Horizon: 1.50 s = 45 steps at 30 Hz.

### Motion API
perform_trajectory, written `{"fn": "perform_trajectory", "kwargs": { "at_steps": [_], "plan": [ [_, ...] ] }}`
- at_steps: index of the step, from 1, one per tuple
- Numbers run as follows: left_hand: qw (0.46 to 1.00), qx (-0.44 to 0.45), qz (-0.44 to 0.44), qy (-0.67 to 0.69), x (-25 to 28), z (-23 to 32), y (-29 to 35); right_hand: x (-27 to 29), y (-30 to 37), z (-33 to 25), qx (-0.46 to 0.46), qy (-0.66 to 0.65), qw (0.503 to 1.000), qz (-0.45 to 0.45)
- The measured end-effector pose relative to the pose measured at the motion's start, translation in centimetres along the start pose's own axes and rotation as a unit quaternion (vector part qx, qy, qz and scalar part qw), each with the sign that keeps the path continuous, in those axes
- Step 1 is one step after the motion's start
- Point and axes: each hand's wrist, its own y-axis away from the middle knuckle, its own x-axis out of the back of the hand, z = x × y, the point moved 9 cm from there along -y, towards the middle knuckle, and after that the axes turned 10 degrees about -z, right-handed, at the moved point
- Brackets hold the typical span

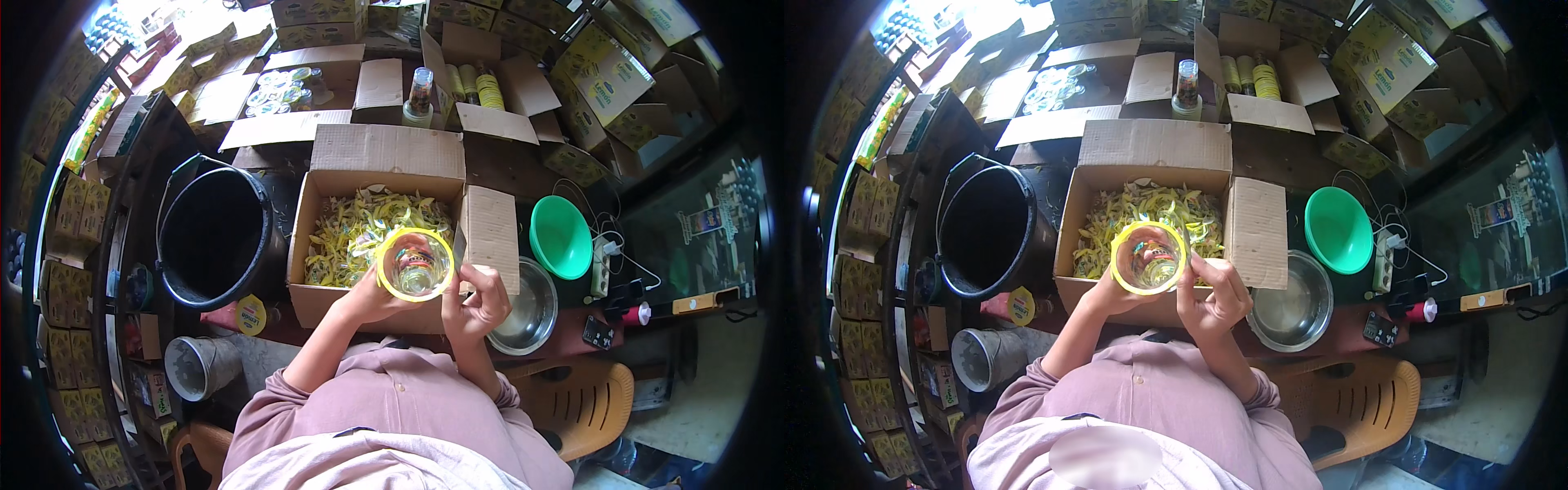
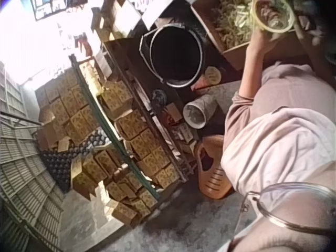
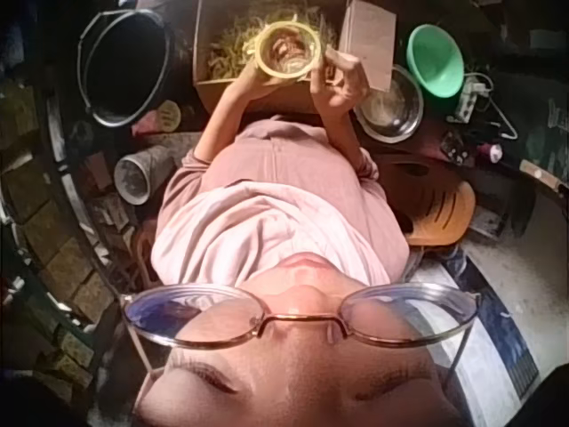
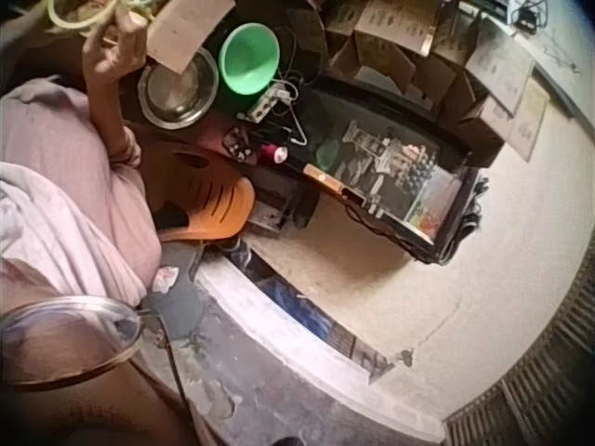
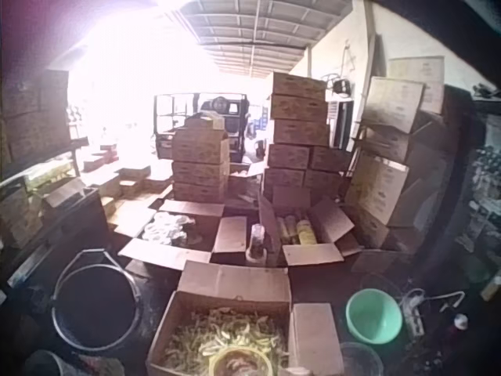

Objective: The person separates a plastic cup from a stack, fills it with small yellow packets by hand, and places the cup into a black bucket.

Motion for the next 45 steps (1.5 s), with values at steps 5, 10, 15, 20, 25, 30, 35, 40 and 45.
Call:
{"fn": "perform_trajectory", "kwargs": {
  "at_steps": [5, 10, 15, 20, 25, 30, 35, 40, 45],
  "plan": [
    [0.998, -0.013, -0.012, -0.053, 0.1, 1.1, -0.3, 0.0, 0.1, 0.0, 0.004, 0.004, 1.000, -0.006],
    [1.000, -0.006, -0.013, -0.013, 0.1, 0.9, -0.2, -0.1, 0.2, 0.2, 0.003, 0.001, 1.000, -0.012],
    [0.993, 0.001, -0.035, 0.110, -0.9, 0.3, -0.6, 0.1, -0.1, 0.7, -0.008, -0.011, 1.000, 0.002],
    [0.947, 0.017, -0.001, 0.320, -0.4, -2.7, -0.1, 0.1, -0.5, 0.7, -0.030, 0.003, 1.000, 0.008],
    [0.953, 0.019, 0.018, 0.303, -0.8, -2.3, -0.4, -0.4, -0.6, 0.7, -0.026, 0.052, 0.998, 0.001],
    [0.971, 0.007, 0.010, 0.237, -1.0, -1.3, -0.6, -0.8, -0.5, 0.5, -0.010, 0.056, 0.998, -0.004],
    [0.984, 0.008, 0.020, 0.178, -1.0, -0.5, -0.6, -0.8, -0.2, 0.2, 0.005, 0.060, 0.998, 0.001],
    [0.982, 0.027, 0.025, 0.187, -1.2, -0.6, -0.7, -0.6, 0.0, -0.2, 0.013, 0.066, 0.998, 0.006],
    [0.992, 0.000, 0.036, 0.125, -1.1, 0.0, -0.7, -0.7, 0.1, -0.5, 0.022, 0.067, 0.997, 0.011]
  ]
}}
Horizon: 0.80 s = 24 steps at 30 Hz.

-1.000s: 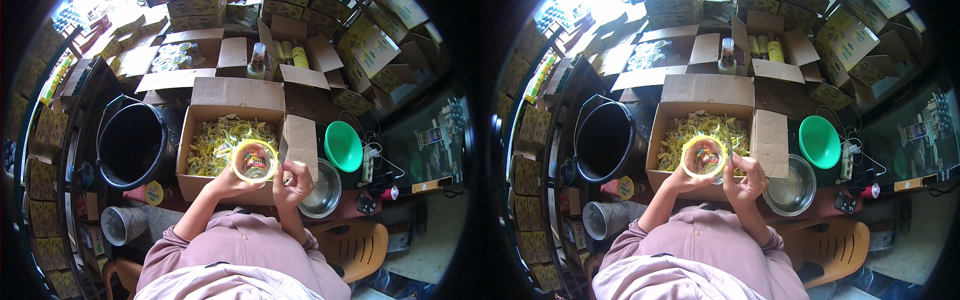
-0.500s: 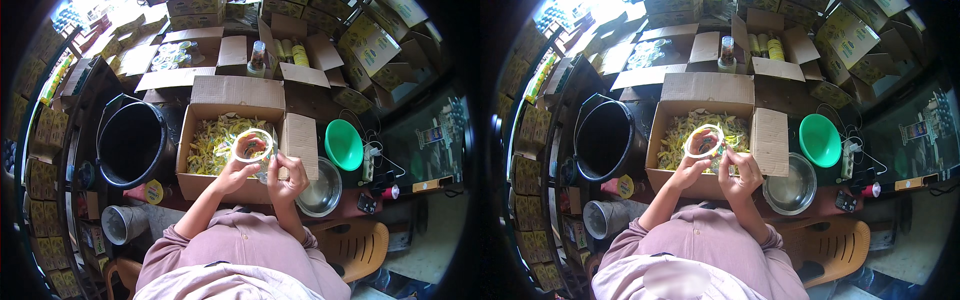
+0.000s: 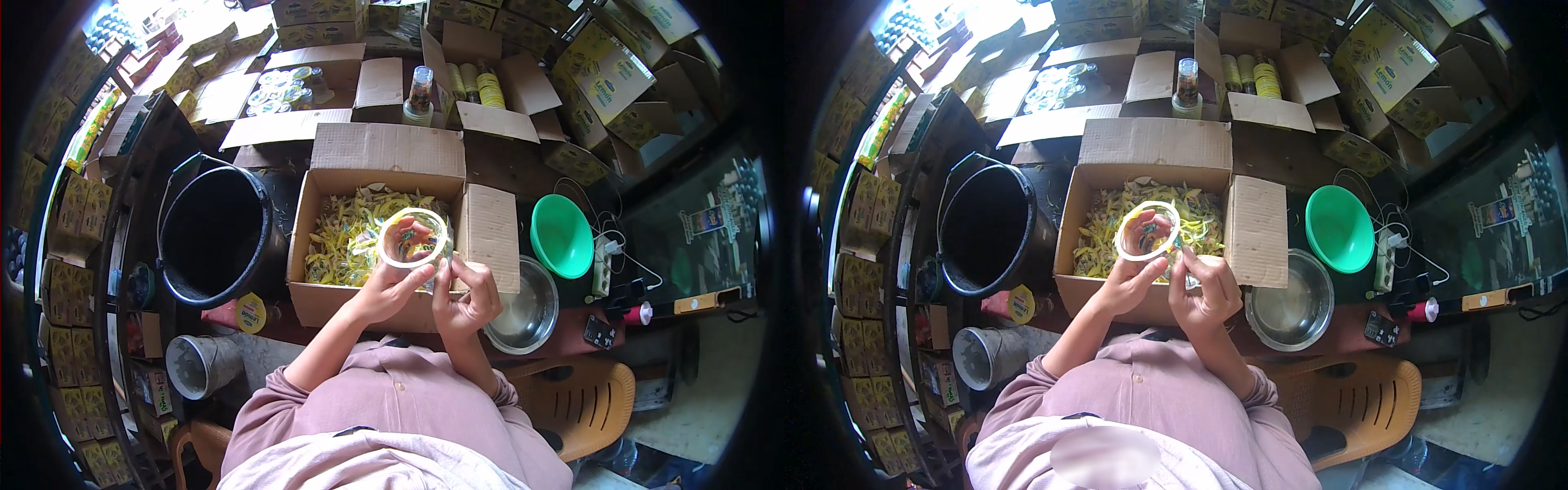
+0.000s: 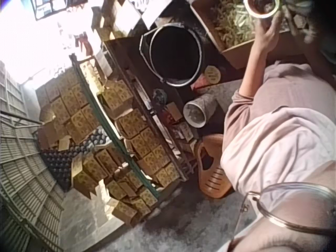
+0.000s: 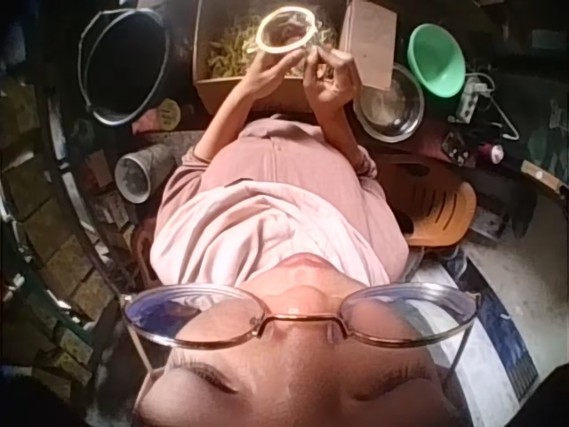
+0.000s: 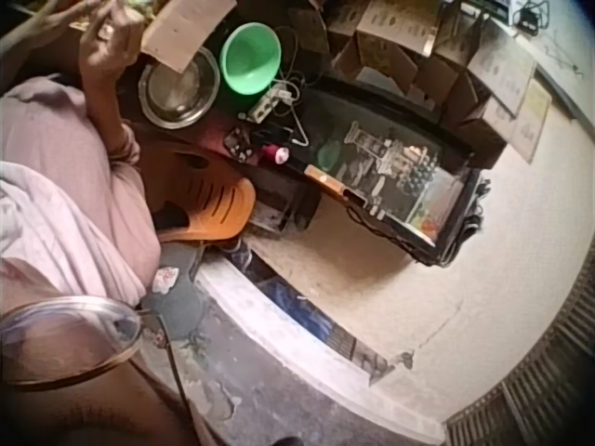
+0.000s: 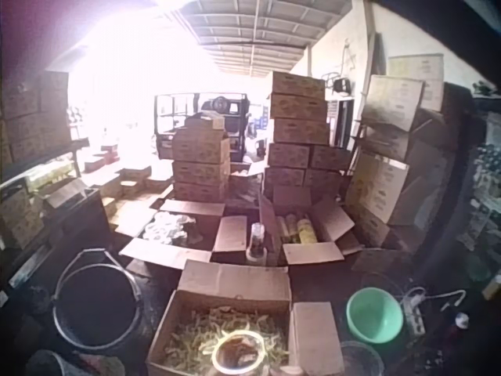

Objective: The person separates a plastic cup from a stack, fills it with small yellow packets by hand, and places the cup into a black bucket.

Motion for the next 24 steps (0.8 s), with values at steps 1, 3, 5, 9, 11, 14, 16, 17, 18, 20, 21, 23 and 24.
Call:
{"fn": "perform_trajectory", "kwargs": {
  "at_steps": [1, 3, 5, 9, 11, 14, 16, 17, 18, 20, 21, 23, 24],
  "plan": [
    [1.000, -0.006, 0.007, 0.002, 0.0, 0.2, 0.0, 0.0, 0.0, 0.1, -0.005, 0.001, 1.000, 0.000],
    [1.000, -0.007, 0.012, -0.004, -0.2, 0.2, 0.1, 0.0, 0.0, 0.0, -0.001, 0.008, 1.000, 0.003],
    [1.000, -0.007, 0.016, -0.009, -0.3, 0.2, 0.1, 0.0, -0.2, -0.1, 0.002, 0.014, 1.000, 0.005],
    [0.999, -0.014, 0.030, 0.005, -0.1, 0.4, 0.2, 0.0, -0.6, -0.6, 0.022, 0.033, 0.999, 0.011],
    [0.999, -0.011, 0.031, 0.002, 0.0, 0.4, 0.2, 0.1, -0.8, -0.6, 0.025, 0.034, 0.999, 0.010],
    [0.999, -0.026, 0.026, -0.038, 0.0, 0.9, 0.2, 0.2, -1.1, -0.6, 0.023, 0.038, 0.999, 0.009],
    [0.998, -0.006, 0.022, -0.055, 0.1, 0.9, 0.2, 0.2, -1.4, -0.7, 0.024, 0.032, 0.999, 0.002],
    [0.998, -0.006, 0.022, -0.055, 0.2, 0.8, 0.2, 0.3, -1.5, -0.6, 0.024, 0.032, 0.999, 0.003],
    [0.997, -0.003, 0.003, -0.082, 0.0, 0.8, 0.3, 0.3, -1.7, -0.5, 0.023, 0.039, 0.999, -0.001],
    [0.994, 0.000, -0.016, -0.109, -0.3, 0.8, 0.3, 0.4, -2.1, -0.2, 0.021, 0.045, 0.999, -0.005],
    [0.997, 0.006, -0.021, -0.078, -0.4, 0.8, 0.3, 0.4, -2.4, 0.2, 0.015, 0.022, 1.000, -0.009],
    [0.999, 0.012, -0.027, -0.046, -0.5, 0.7, 0.3, 0.5, -2.5, 0.7, 0.010, 0.000, 1.000, -0.013],
    [0.999, 0.010, -0.032, -0.009, -0.6, 0.5, 0.1, 0.4, -2.3, 1.6, -0.023, -0.023, 0.999, -0.012]
  ]
}}
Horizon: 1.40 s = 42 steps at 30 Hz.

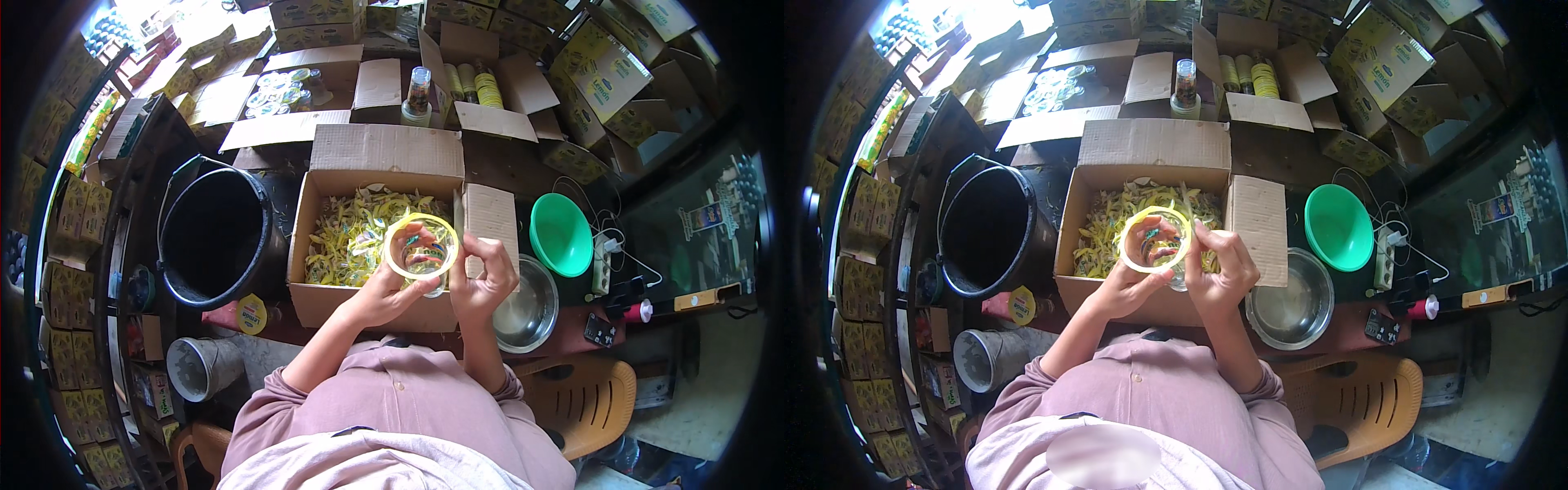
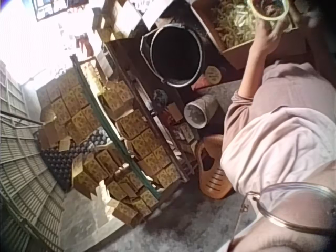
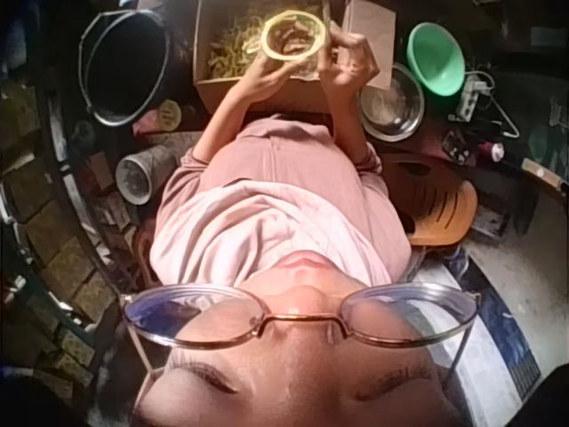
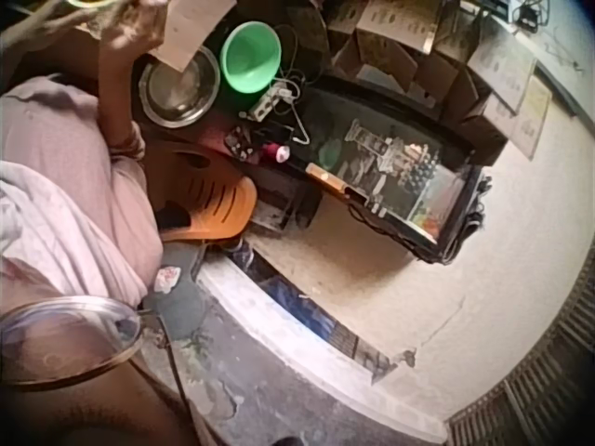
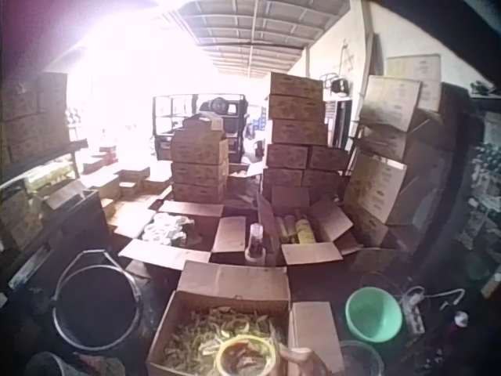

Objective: The person separates a plastic cup from a stack, fills it with small yellow packets by hand, and places the cup into a black bucket.

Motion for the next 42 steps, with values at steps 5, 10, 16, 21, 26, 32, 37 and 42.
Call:
{"fn": "perform_trajectory", "kwargs": {
  "at_steps": [5, 10, 16, 21, 26, 32, 37, 42],
  "plan": [
    [0.999, 0.006, -0.008, 0.034, 0.1, 0.1, -0.2, 0.4, 1.0, 0.2, -0.034, -0.028, 0.999, 0.012],
    [0.998, -0.011, 0.006, 0.062, 0.1, 0.1, -0.3, 0.1, 1.8, -0.6, -0.007, -0.010, 1.000, -0.004],
    [1.000, -0.014, -0.010, -0.004, 0.2, -0.3, 0.0, 0.2, 1.5, -1.1, 0.027, 0.023, 0.999, 0.008],
    [0.996, -0.018, -0.043, -0.071, -0.1, 0.2, 0.1, 0.1, 0.7, -0.7, 0.026, 0.015, 0.999, -0.016],
    [0.998, -0.015, -0.018, 0.056, 0.5, -0.2, 0.0, 0.4, 1.5, 0.6, -0.031, -0.057, 0.998, -0.005],
    [0.999, -0.013, -0.012, 0.038, 0.6, 0.0, -0.1, 0.1, 2.1, 0.0, -0.061, -0.053, 0.996, -0.025],
    [0.999, -0.022, -0.017, 0.027, 0.5, -0.3, 0.0, 0.1, 1.9, -0.5, -0.039, -0.015, 0.999, -0.013],
    [1.000, -0.017, -0.023, -0.010, 0.7, -0.3, 0.1, -0.1, 1.6, -1.0, 0.015, 0.014, 1.000, -0.005]
  ]
}}
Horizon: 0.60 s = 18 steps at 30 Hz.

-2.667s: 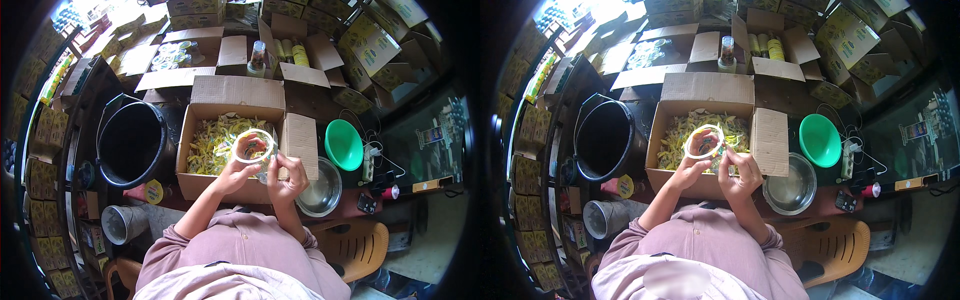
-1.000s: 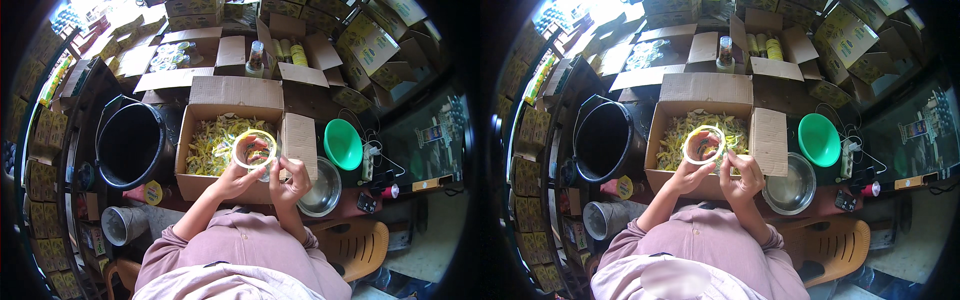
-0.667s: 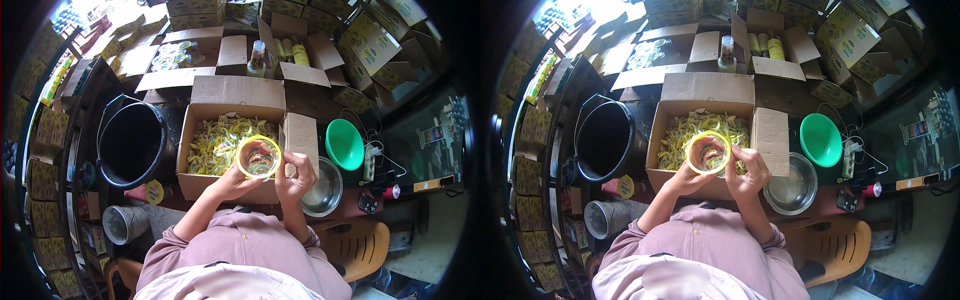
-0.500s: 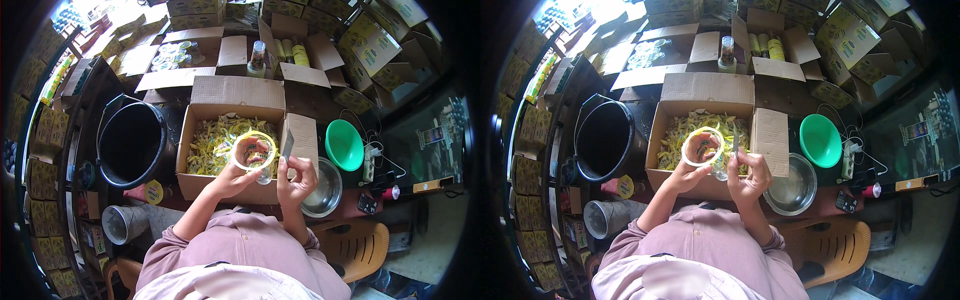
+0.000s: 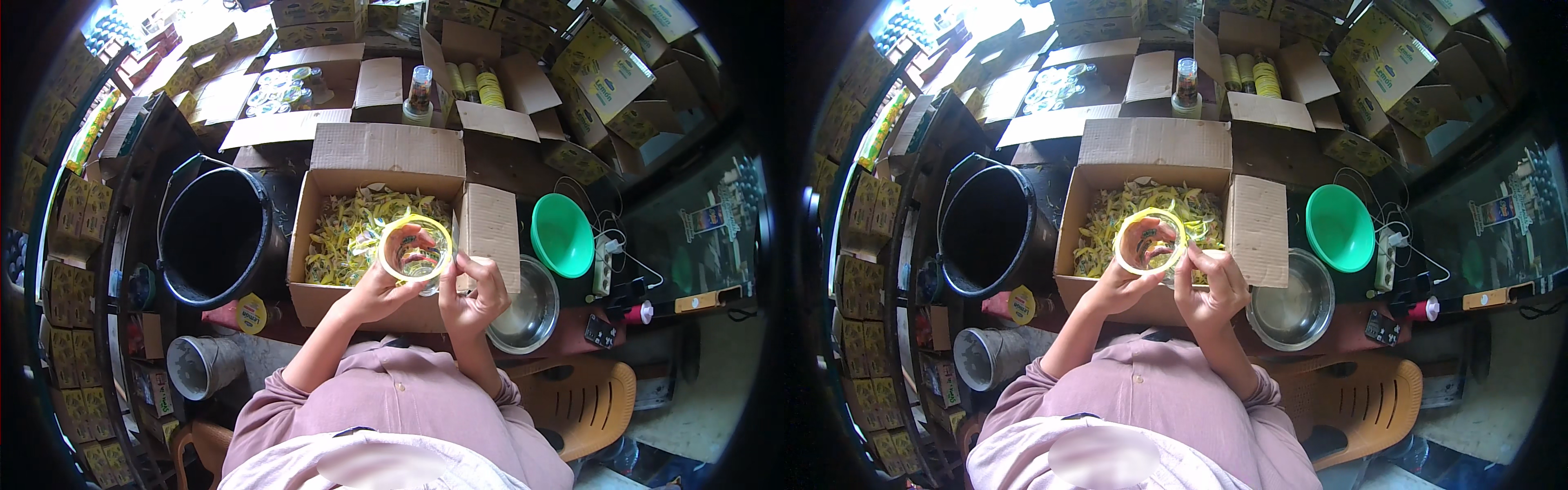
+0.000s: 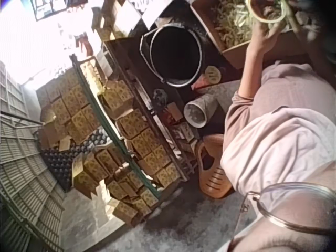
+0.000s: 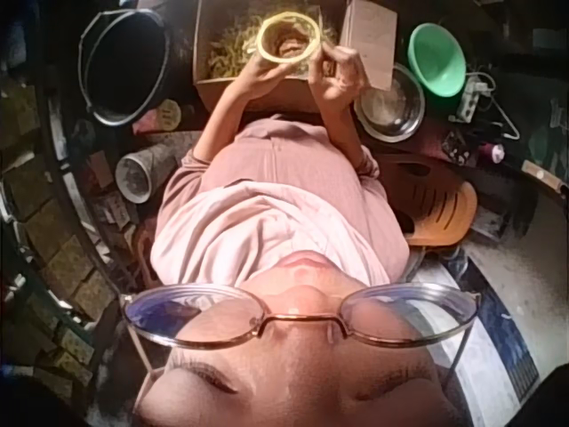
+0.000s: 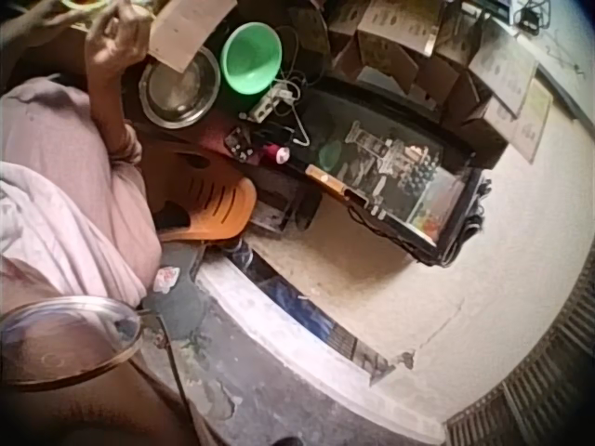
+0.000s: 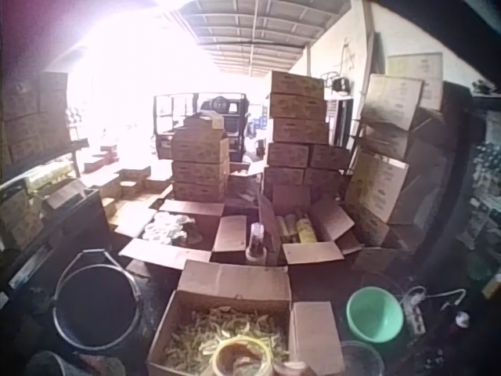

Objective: The person separates a plastic cup from a stack, fills it with small yellow packets by hand, and places the cup into a black bucket.

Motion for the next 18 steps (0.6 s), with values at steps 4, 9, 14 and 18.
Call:
{"fn": "perform_trajectory", "kwargs": {
  "at_steps": [4, 9, 14, 18],
  "plan": [
    [1.000, 0.000, -0.007, -0.011, 0.1, 0.1, 0.0, -0.1, -0.2, -0.1, 0.004, 0.008, 1.000, 0.001],
    [0.999, 0.004, -0.034, 0.009, -0.9, 0.1, 0.0, -0.2, -0.8, 0.7, -0.011, -0.008, 1.000, -0.014],
    [0.998, 0.007, 0.007, 0.066, -0.4, 0.3, -0.2, 0.4, -0.1, 1.6, -0.082, -0.042, 0.996, -0.003],
    [0.995, 0.020, 0.023, 0.098, -0.2, -0.5, -0.2, 0.4, 0.5, 0.6, -0.043, -0.018, 0.999, -0.009]
  ]
}}
